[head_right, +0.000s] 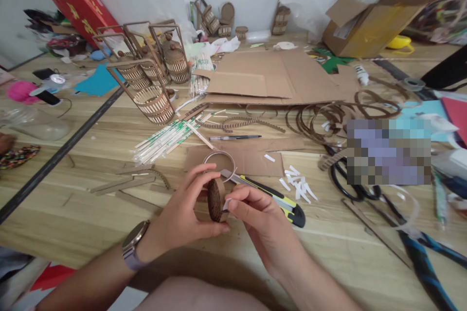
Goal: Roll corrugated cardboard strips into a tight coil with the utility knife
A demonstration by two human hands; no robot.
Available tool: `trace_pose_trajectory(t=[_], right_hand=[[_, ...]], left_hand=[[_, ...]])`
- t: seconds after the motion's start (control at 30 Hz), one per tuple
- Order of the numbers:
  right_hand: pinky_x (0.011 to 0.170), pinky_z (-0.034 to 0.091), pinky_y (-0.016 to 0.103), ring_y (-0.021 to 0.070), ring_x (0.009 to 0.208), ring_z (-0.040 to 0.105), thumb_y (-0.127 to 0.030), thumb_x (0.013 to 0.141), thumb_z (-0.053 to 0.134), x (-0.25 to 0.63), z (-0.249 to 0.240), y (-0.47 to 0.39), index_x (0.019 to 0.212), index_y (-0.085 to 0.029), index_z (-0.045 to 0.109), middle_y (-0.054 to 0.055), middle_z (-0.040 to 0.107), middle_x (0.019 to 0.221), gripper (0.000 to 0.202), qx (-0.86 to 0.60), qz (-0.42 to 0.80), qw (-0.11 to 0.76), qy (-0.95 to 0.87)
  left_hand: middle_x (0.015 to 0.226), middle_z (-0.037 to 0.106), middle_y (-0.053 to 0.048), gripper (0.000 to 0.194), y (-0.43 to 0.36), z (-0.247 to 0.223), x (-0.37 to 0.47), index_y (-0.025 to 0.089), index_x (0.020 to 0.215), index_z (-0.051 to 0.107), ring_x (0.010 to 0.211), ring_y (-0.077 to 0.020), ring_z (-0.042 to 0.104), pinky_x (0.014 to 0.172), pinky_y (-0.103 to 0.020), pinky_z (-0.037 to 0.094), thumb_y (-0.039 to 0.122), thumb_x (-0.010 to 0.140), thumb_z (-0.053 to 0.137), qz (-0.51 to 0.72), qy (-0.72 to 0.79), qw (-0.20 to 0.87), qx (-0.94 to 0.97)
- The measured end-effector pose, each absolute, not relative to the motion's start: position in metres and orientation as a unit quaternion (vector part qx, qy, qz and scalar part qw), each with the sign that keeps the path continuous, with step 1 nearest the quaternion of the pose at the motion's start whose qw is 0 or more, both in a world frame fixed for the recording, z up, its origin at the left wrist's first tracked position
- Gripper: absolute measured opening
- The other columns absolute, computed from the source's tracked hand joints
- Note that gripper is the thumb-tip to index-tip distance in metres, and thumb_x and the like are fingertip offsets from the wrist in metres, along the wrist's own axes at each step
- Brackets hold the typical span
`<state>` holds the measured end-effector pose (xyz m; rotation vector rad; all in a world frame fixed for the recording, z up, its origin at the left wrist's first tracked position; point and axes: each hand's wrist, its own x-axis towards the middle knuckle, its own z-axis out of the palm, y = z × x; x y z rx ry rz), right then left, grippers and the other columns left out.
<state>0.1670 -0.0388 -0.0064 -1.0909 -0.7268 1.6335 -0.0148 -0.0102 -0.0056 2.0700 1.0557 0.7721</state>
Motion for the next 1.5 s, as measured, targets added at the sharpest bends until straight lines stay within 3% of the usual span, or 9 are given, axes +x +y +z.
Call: trace_pose_trajectory(t=[0.47,0.73,0.93,1.1,1.5], right_hand=[[0.064,0.045,0.032,0.0162,0.068,0.055,-0.039,0.062,0.086,0.164,-0.005,-0.041,0.065,-0.026,0.075,0.0,0.065,0.071,0.018,-0.459,0.68,0.498,-0.281],[0.069,0.048,0.03,0.0156,0.077,0.055,-0.037,0.067,0.085,0.161,-0.023,-0.045,0.071,-0.032,0.078,0.0,0.058,0.08,0.009,-0.461,0.587,0.563,-0.355],[0.081,0.052,0.034,0.0202,0.099,0.058,-0.035,0.077,0.078,0.161,-0.034,-0.046,0.082,-0.035,0.078,0.004,0.061,0.099,0.004,-0.444,0.536,0.578,-0.426],[0.085,0.053,0.036,0.0246,0.113,0.056,-0.038,0.078,0.077,0.163,-0.03,-0.045,0.082,-0.032,0.078,0.007,0.063,0.107,0.006,-0.459,0.488,0.568,-0.478],[0.07,0.053,0.027,0.0151,0.078,0.058,-0.032,0.084,0.072,0.167,-0.026,-0.046,0.091,-0.031,0.073,0.003,0.059,0.092,0.007,-0.428,0.434,0.568,-0.554]], left_hand=[[0.141,0.042,-0.017,0.081,-0.012,-0.007,-0.014,0.022,0.131,0.044,0.131,-0.0343,0.048,0.106,-0.05,0.048,0.05,0.067,0.084,0.304,0.395,0.36,0.789],[0.128,0.059,-0.012,0.08,-0.015,-0.008,-0.013,0.022,0.13,0.045,0.116,-0.0302,0.06,0.102,-0.048,0.05,0.046,0.065,0.086,0.301,0.4,0.371,0.782],[0.128,0.059,-0.014,0.078,-0.018,-0.01,-0.012,0.02,0.129,0.045,0.117,-0.0305,0.06,0.101,-0.046,0.051,0.046,0.067,0.085,0.31,0.4,0.347,0.79],[0.128,0.06,-0.014,0.077,-0.02,-0.01,-0.011,0.02,0.129,0.044,0.118,-0.0301,0.06,0.1,-0.046,0.052,0.043,0.068,0.085,0.315,0.396,0.331,0.797],[0.127,0.06,-0.017,0.076,-0.022,-0.013,-0.012,0.017,0.133,0.039,0.118,-0.0289,0.061,0.099,-0.042,0.055,0.044,0.075,0.079,0.332,0.36,0.232,0.841]])
